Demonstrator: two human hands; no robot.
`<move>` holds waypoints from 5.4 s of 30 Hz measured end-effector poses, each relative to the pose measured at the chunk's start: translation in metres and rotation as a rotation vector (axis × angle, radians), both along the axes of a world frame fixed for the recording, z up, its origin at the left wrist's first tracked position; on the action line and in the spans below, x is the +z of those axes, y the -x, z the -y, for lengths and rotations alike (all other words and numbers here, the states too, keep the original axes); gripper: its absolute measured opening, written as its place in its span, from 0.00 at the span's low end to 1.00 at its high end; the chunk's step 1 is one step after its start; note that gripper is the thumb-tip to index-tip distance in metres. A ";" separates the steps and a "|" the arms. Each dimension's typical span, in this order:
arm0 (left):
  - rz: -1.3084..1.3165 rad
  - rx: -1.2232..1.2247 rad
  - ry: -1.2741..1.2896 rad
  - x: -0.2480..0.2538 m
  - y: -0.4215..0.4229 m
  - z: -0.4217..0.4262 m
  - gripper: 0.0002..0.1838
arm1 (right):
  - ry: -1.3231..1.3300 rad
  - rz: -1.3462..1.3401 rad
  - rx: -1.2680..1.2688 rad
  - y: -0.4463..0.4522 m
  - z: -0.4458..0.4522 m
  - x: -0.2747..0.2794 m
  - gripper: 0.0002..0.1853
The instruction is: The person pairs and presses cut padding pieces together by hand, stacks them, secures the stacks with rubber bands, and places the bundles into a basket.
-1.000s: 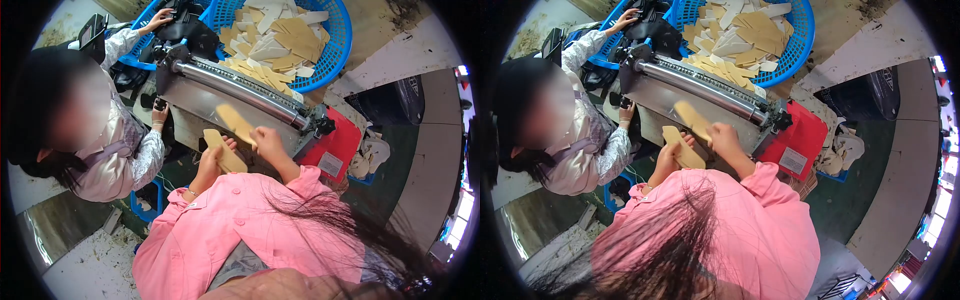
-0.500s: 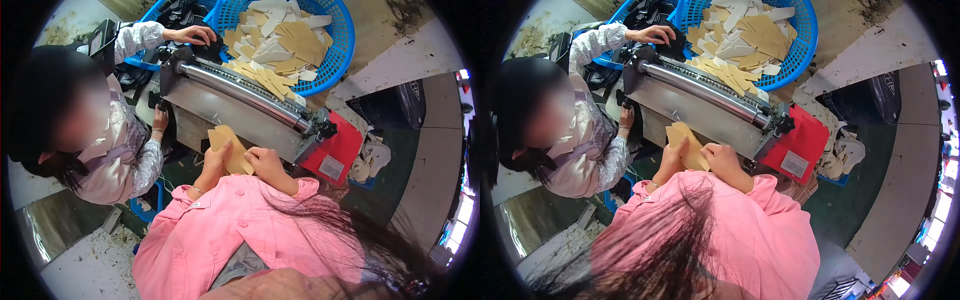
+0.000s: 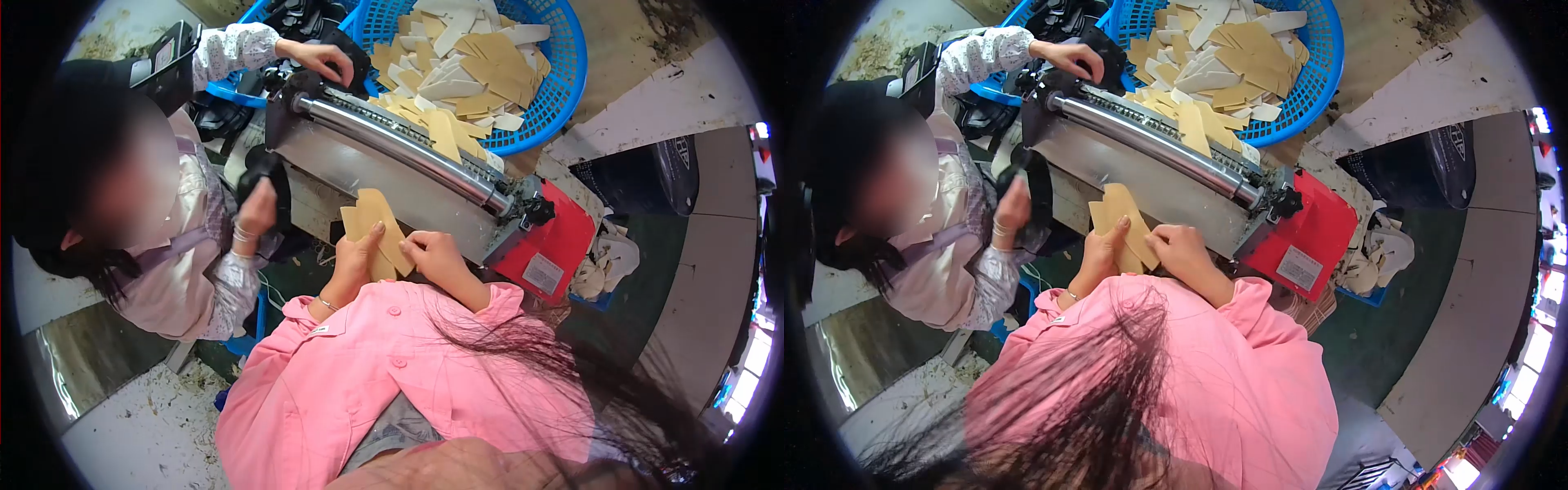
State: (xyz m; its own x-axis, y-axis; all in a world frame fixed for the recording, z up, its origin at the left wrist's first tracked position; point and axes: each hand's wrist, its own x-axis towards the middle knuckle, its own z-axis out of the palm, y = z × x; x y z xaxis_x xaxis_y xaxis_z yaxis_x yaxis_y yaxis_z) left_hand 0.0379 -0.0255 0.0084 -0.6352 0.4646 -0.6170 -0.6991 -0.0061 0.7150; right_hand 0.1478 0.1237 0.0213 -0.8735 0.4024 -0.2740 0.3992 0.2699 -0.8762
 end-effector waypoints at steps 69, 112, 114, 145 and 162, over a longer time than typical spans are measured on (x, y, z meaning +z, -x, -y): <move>0.025 -0.097 -0.180 0.002 -0.003 -0.011 0.17 | -0.074 0.060 0.001 -0.006 0.027 0.004 0.20; -0.195 -0.171 0.199 0.024 0.001 -0.002 0.16 | 0.004 0.021 -0.194 -0.018 0.011 -0.010 0.16; -0.247 -0.105 0.228 0.051 0.002 0.009 0.14 | -0.022 -0.003 -0.310 -0.022 -0.004 -0.013 0.16; -0.087 0.001 0.050 0.004 0.015 0.003 0.17 | 0.015 -0.042 -0.081 -0.001 0.024 0.026 0.21; -0.231 -0.042 0.224 0.029 0.013 0.011 0.16 | 0.557 0.050 -0.317 0.019 -0.015 -0.028 0.17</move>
